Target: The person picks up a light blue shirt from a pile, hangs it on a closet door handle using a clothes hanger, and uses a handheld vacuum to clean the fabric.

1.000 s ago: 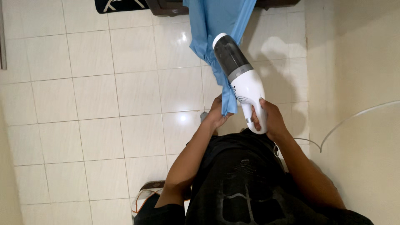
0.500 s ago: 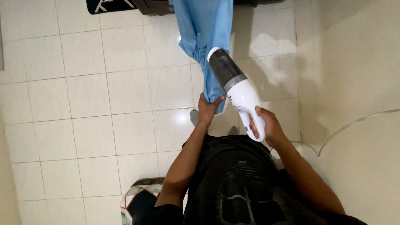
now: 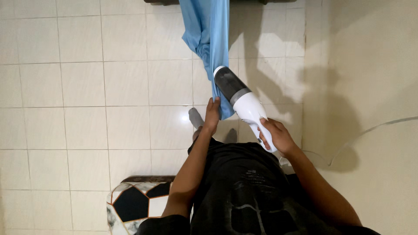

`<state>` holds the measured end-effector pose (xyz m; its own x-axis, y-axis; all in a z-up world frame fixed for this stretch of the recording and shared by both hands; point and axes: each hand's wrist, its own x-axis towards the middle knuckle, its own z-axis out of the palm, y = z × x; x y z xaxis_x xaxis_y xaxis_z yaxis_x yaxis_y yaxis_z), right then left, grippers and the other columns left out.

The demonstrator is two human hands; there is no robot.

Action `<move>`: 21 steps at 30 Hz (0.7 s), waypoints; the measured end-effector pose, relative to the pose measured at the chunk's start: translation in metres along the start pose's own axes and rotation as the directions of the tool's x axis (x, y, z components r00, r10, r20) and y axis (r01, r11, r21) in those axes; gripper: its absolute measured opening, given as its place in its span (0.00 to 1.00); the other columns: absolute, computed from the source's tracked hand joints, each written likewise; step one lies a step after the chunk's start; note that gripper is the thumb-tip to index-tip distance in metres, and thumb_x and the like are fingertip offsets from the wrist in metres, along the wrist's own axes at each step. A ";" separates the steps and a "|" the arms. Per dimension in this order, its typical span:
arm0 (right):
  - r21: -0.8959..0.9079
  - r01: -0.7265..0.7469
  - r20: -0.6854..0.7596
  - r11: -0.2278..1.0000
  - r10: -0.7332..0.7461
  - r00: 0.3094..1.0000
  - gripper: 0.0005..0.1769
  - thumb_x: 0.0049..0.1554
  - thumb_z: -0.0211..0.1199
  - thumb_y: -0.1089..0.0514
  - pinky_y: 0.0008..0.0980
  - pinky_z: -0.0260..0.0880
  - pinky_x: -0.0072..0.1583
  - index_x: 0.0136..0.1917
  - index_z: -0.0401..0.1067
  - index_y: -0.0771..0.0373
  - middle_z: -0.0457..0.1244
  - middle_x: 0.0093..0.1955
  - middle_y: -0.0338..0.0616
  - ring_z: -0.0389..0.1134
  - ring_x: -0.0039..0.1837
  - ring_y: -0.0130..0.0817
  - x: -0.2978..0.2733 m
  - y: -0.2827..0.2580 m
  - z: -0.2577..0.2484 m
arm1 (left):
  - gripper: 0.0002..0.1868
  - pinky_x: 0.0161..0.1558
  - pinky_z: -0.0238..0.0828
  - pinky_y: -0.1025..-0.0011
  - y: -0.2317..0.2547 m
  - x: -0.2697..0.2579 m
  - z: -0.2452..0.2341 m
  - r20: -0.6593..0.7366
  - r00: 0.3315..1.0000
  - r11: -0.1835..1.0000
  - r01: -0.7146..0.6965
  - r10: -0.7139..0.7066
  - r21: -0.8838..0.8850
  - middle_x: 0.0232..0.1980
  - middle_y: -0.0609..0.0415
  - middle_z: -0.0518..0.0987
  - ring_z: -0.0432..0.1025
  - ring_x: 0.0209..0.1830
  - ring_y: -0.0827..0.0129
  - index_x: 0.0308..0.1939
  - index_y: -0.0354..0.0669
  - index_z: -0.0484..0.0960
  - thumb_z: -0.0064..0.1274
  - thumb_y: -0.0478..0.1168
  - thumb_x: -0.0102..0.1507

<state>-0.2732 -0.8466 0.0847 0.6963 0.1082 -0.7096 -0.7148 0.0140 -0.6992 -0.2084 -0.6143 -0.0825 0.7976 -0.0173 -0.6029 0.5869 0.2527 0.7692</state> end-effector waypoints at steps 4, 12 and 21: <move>0.004 0.005 0.000 1.000 -0.005 1.000 0.26 0.65 0.50 0.41 0.31 0.56 0.28 0.45 0.67 0.69 0.56 0.25 0.44 0.53 0.23 0.30 0.002 -0.007 -0.007 | 0.28 0.55 0.67 0.65 0.010 -0.014 0.010 0.034 0.998 0.965 -0.067 0.060 0.255 0.48 0.44 0.77 0.68 0.49 0.61 0.59 0.31 0.75 0.42 0.56 0.73; 0.116 0.101 -0.076 0.988 -0.093 0.993 0.24 0.66 0.50 0.43 0.30 0.56 0.28 0.45 0.67 0.68 0.57 0.27 0.42 0.54 0.24 0.29 0.031 -0.041 0.008 | 0.26 0.37 0.69 0.62 0.027 0.001 0.013 0.160 0.986 0.823 -0.133 0.052 0.552 0.31 0.39 0.79 0.71 0.31 0.62 0.44 0.33 0.79 0.54 0.57 0.66; 0.112 0.106 -0.256 0.988 -0.074 0.964 0.25 0.66 0.53 0.40 0.30 0.57 0.30 0.46 0.67 0.67 0.58 0.29 0.41 0.56 0.27 0.29 0.091 -0.093 0.045 | 0.27 0.50 0.72 0.54 0.074 0.046 0.020 0.475 0.874 0.483 -0.373 -0.105 0.792 0.44 0.41 0.84 0.78 0.47 0.47 0.54 0.48 0.80 0.47 0.63 0.65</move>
<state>-0.1463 -0.7932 0.0894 0.7410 -0.1516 -0.6541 -0.6397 0.1368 -0.7564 -0.1256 -0.6155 -0.0492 0.7010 -0.5013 -0.5072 0.0965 -0.6380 0.7639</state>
